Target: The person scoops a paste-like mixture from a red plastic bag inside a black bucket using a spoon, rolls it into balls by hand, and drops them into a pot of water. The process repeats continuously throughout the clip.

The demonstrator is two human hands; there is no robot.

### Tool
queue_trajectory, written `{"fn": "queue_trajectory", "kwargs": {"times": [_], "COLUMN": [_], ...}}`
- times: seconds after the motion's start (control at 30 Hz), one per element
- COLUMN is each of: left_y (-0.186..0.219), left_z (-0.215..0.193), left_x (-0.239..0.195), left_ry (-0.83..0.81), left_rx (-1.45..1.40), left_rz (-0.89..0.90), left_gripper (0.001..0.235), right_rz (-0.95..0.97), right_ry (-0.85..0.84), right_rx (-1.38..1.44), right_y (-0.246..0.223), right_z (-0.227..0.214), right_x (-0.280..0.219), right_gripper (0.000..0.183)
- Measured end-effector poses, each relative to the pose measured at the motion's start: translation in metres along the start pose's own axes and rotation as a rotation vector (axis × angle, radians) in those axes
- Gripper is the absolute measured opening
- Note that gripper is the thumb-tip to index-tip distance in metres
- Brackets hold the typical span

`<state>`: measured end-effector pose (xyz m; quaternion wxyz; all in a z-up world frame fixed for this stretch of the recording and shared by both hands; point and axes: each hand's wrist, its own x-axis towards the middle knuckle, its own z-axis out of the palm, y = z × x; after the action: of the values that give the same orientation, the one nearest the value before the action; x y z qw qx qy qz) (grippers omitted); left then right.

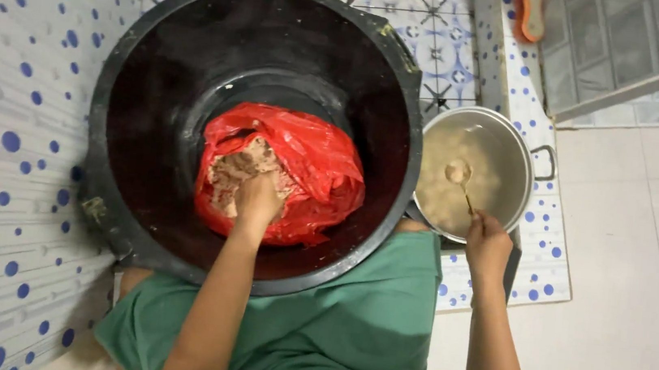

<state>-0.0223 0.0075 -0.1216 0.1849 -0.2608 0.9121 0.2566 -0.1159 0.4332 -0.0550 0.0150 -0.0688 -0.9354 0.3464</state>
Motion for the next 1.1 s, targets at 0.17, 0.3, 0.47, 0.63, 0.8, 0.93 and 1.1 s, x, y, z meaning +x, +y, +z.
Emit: {"fn": "queue_trajectory", "kwargs": {"times": [0.17,0.3,0.47,0.63,0.8,0.93,1.1], "left_y": [0.012,-0.008,0.004,-0.004,-0.009,0.014,-0.010], "left_z": [-0.023,0.010,-0.022,-0.032,-0.018,-0.029,0.017], "left_x": [-0.020,0.002,-0.012,0.002,0.011,-0.007,0.038], "left_ry": [0.018,0.071,0.092,0.075,-0.040,-0.110,-0.231], "left_rx": [-0.024,-0.016,-0.040,-0.086,-0.066,0.082,0.201], "left_rz": [-0.029,-0.058,-0.135,-0.223,-0.234,-0.096,-0.061], "left_gripper": [0.028,0.028,0.028,0.038,0.043,0.053,0.082], "right_rz": [-0.026,-0.095,-0.190,-0.342,-0.437,-0.406,-0.274], "right_ry": [-0.078,-0.049,-0.120,-0.230,-0.170,-0.100,-0.038], "right_rx": [-0.268,-0.264,-0.314,-0.553,-0.736,-0.831,-0.962], "right_y": [0.064,0.051,0.052,0.034,0.076,0.103,0.134], "right_z": [0.035,0.039,0.043,0.034,0.052,0.048,0.039], "right_x": [0.004,-0.005,0.004,0.007,0.047,0.075,0.093], "right_gripper": [0.024,0.024,0.024,0.022,0.023,0.020,0.019]}}
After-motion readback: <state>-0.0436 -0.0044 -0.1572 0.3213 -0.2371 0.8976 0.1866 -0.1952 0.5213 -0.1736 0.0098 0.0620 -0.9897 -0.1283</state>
